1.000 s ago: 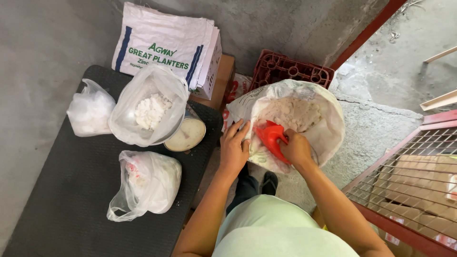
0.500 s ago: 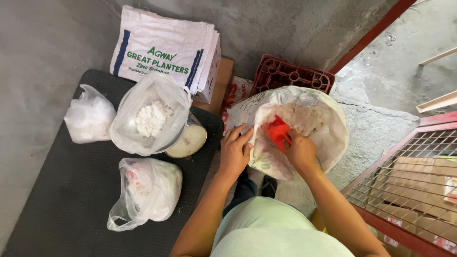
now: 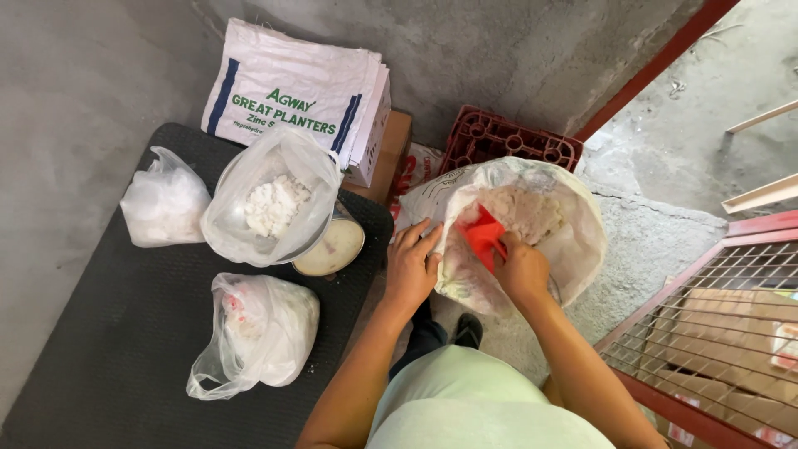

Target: Bagging and weighing zinc sulphate fertilizer into smaller plastic bags using a scoop and a scale.

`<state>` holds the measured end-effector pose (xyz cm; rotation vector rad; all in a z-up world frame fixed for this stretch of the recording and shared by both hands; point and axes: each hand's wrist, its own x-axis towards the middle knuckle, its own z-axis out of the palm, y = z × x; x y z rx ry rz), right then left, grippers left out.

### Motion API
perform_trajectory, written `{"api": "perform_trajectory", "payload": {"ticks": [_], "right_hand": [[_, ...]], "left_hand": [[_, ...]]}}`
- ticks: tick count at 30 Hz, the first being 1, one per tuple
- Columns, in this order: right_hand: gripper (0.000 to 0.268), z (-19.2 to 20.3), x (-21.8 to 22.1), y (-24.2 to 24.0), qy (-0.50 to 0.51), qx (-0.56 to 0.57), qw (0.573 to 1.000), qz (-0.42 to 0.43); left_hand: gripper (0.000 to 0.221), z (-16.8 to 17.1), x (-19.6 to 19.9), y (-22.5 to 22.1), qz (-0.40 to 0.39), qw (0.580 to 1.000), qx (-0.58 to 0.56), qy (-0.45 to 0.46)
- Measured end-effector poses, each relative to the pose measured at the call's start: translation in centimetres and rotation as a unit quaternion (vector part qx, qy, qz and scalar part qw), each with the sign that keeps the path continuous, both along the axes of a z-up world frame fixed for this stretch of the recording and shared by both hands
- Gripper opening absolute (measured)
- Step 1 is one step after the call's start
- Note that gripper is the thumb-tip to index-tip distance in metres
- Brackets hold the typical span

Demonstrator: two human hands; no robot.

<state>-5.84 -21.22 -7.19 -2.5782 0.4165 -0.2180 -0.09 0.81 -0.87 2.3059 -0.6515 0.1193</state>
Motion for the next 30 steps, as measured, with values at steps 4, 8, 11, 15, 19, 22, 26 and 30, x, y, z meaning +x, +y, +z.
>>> {"api": "perform_trajectory", "payload": {"ticks": [4, 8, 11, 15, 19, 22, 26, 30], "right_hand": [[0.023, 1.3, -2.3, -0.7, -0.044, 0.011, 0.999, -0.002], [0.025, 3.1, -4.0, -1.5, -0.025, 0.021, 0.999, -0.026], [0.026, 5.2, -5.5, -1.8, -0.026, 0.032, 0.998, -0.037], [0.027, 7.2, -7.5, -2.3, -0.052, 0.078, 0.995, -0.039], [0.028, 9.0, -9.0, -2.6, -0.054, 0.081, 0.995, -0.013], [0.026, 11.1, -9.6, -2.3, -0.033, 0.092, 0.995, -0.005], [0.025, 13.7, -9.4, -1.5, -0.029, 0.117, 0.993, 0.011], [0.023, 16.4, -8.7, -0.2, -0.017, 0.119, 0.991, 0.053]], "left_hand": [[0.057, -0.3, -0.3, -0.6, 0.002, 1.0, -0.01, -0.027], [0.062, 1.0, -0.9, -2.0, -0.001, 0.999, -0.029, -0.038], [0.063, 2.4, -1.8, -3.1, 0.0, 0.998, -0.035, -0.051], [0.062, 2.9, -2.8, -4.0, 0.008, 0.995, -0.046, -0.083], [0.059, 3.8, -4.5, -3.5, 0.039, 0.992, -0.056, -0.103], [0.058, 5.2, -6.0, -2.5, 0.058, 0.988, -0.061, -0.127], [0.058, 6.0, -7.2, -0.6, 0.095, 0.985, -0.057, -0.133], [0.058, 6.4, -7.8, 1.8, 0.135, 0.981, -0.056, -0.126]]}}
